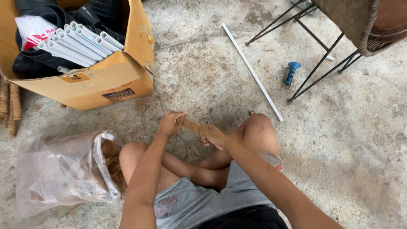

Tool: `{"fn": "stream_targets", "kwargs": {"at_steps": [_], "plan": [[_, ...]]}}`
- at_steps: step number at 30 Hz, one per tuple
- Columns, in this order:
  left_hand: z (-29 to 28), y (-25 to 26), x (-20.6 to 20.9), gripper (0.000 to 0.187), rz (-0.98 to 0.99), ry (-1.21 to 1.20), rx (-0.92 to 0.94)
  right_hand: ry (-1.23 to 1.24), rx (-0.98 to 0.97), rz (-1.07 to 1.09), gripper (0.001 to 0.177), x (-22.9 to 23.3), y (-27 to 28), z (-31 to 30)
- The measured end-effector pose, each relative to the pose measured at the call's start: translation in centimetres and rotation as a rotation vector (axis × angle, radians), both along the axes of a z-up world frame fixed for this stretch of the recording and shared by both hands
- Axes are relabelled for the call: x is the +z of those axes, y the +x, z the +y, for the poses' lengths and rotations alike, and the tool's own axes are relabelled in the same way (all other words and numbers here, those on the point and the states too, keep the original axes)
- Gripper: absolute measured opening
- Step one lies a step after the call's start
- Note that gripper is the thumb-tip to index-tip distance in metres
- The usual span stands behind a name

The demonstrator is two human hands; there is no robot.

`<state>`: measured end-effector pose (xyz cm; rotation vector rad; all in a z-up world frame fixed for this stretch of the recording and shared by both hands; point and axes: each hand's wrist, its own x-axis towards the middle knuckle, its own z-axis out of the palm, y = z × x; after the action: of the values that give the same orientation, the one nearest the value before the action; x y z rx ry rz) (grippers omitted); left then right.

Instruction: The person sits on the floor and wraps a bundle of coconut coir around a long white PVC pipe. They repeatedly pull strands from a plastic bag, wrap them around the pipe, and adjust the tension to create a thick rope.

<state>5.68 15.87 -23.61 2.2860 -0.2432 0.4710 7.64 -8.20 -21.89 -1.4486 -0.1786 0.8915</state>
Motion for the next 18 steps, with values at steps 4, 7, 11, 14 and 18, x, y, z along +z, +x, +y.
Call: {"fn": "stream_targets", "kwargs": {"at_steps": [4, 7, 11, 14, 18], "plan": [[-2.3, 2.0, -4.8, 0.041, 0.122, -0.354, 0.211, -0.101, -0.099, 0.060, 0.046, 2.2, 1.7, 0.6], [-5.3, 2.2, -7.3, 0.056, 0.308, -0.600, 0.415, -0.321, -0.080, -0.159, 0.056, 3.6, 2.1, 0.5], [-7.7, 2.7, -6.9, 0.052, 0.290, -0.618, 0.506, -0.500, 0.012, -0.538, 0.066, 4.6, 3.5, -0.4], [-8.7, 2.6, -5.0, 0.053, 0.383, -0.641, 0.520, -0.555, -0.030, -0.626, 0.067, 4.7, 3.6, -1.8], [-8.9, 3.8, -1.4, 0.056, 0.339, -0.639, 0.481, -0.390, -0.221, -0.530, 0.056, 5.5, 4.6, -2.9]]}}
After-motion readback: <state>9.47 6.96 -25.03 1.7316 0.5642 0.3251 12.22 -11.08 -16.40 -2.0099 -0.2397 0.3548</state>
